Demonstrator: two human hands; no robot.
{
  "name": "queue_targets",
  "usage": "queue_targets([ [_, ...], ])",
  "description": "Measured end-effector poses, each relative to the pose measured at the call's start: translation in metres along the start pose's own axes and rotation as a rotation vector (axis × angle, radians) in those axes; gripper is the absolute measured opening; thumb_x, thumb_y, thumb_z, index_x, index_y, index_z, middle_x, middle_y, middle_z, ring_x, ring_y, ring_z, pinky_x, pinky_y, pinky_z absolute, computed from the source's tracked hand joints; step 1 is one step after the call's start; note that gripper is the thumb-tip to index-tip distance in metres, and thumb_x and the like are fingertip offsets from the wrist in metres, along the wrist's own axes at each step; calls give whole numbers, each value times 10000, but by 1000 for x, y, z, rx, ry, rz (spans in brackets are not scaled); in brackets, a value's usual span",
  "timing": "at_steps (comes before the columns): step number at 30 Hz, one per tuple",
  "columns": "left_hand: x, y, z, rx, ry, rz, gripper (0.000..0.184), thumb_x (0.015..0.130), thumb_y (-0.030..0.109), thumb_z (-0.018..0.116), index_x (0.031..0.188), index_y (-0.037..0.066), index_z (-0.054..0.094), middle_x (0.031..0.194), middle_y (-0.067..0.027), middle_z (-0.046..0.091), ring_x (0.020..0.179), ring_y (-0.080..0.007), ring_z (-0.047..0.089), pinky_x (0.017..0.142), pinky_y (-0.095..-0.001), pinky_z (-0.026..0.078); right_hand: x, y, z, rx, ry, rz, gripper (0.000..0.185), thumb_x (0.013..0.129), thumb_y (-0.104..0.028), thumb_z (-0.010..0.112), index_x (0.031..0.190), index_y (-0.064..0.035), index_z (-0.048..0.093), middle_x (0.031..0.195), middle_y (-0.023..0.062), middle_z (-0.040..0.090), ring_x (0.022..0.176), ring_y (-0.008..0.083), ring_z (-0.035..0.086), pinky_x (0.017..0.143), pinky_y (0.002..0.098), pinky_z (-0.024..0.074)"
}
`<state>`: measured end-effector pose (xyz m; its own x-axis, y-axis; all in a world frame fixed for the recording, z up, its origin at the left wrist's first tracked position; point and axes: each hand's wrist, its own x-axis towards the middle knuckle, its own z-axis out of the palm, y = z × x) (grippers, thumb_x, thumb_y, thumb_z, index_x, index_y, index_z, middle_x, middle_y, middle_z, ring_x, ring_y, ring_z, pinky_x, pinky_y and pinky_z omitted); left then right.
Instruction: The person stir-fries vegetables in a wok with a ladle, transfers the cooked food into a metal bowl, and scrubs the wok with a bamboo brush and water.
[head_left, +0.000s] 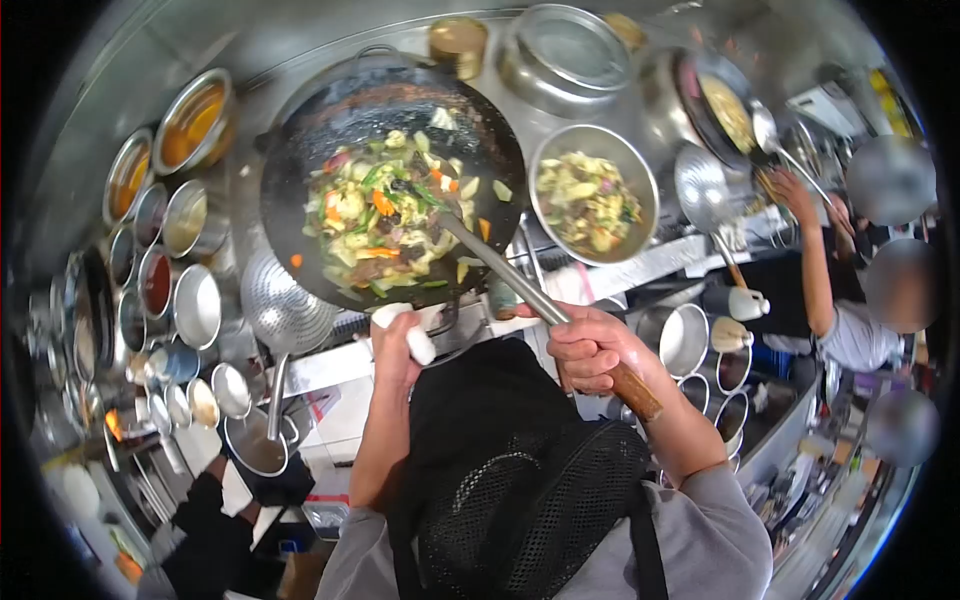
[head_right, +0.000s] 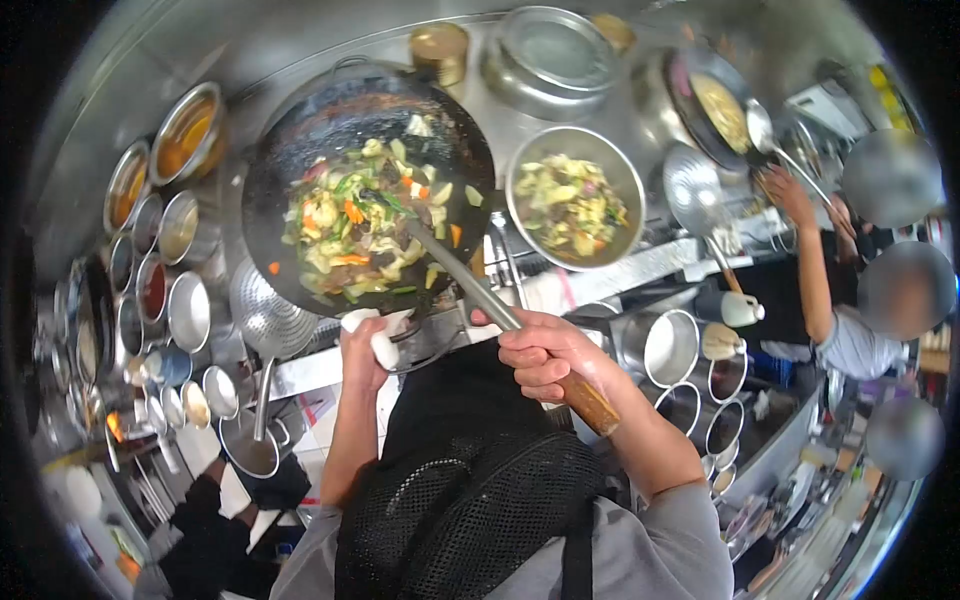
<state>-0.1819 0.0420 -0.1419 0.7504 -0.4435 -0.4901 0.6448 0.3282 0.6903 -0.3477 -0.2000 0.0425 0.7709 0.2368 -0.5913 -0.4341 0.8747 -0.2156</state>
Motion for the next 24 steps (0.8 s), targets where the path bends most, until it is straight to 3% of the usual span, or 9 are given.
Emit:
queue_targets([
  [4,11,-14,25,76,9,-26,296,819,18,623,1093,-90,591,1006,-189,690,892,-326,735,821,-426,631,-47,-11,-5,-18,42,-145,472,1031,-49,502,1497,-41,424,640,-58,375,381,7,357,322,218,342],
  [6,18,-17,40,-3,-16,-40,255,802,0,636,1050,-55,612,938,-128,666,841,-264,716,759,-393,614,-69,-11,-7,1,69,-199,487,1025,-46,507,1503,-37,417,638,-52,378,379,9,359,316,218,335],
  [13,48,-17,91,31,-59,-33,259,811,25,617,1051,-71,600,958,-166,687,859,-317,733,783,-419,616,-144,-12,-17,-23,253,-399,539,993,-45,537,1519,-29,416,627,-59,370,372,15,366,306,218,351],
  [17,72,-26,87,-2,-17,-6,190,815,20,627,1002,-9,607,892,-102,662,798,-266,712,718,-375,592,-160,-11,-30,-105,410,-459,557,964,-41,567,1503,-24,424,622,-59,386,380,20,376,318,222,361],
  [18,81,-31,76,17,-33,37,88,838,42,655,917,35,615,877,-83,643,808,-268,712,776,-437,613,-155,-11,-35,-238,542,-429,552,960,-49,580,1490,-18,429,629,-54,407,390,24,392,327,226,367],
  [19,70,-22,92,30,-18,47,88,841,50,666,917,41,621,871,-70,643,814,-257,713,764,-425,612,-148,-13,-43,-373,674,-391,547,956,-56,593,1478,-12,434,637,-49,427,399,28,407,336,230,373],
  [21,64,-13,97,52,-23,29,85,849,60,668,921,41,626,871,-65,645,806,-257,714,746,-411,610,-130,-11,-71,-555,758,-386,593,936,-73,618,1490,-5,417,662,-27,484,441,56,454,391,252,402],
  [23,63,-13,92,43,-41,26,95,854,68,671,935,40,631,882,-68,657,817,-265,725,738,-392,608,-111,-1,-118,-837,885,-376,700,908,-71,632,1551,-23,360,706,114,633,479,228,603,474,372,518],
  [24,65,-14,88,34,-41,43,113,884,91,648,957,9,619,890,-98,664,819,-299,729,754,-420,613,-102,9,-149,-833,888,-369,700,908,-71,632,1551,-23,360,706,114,633,479,228,603,474,372,518],
])
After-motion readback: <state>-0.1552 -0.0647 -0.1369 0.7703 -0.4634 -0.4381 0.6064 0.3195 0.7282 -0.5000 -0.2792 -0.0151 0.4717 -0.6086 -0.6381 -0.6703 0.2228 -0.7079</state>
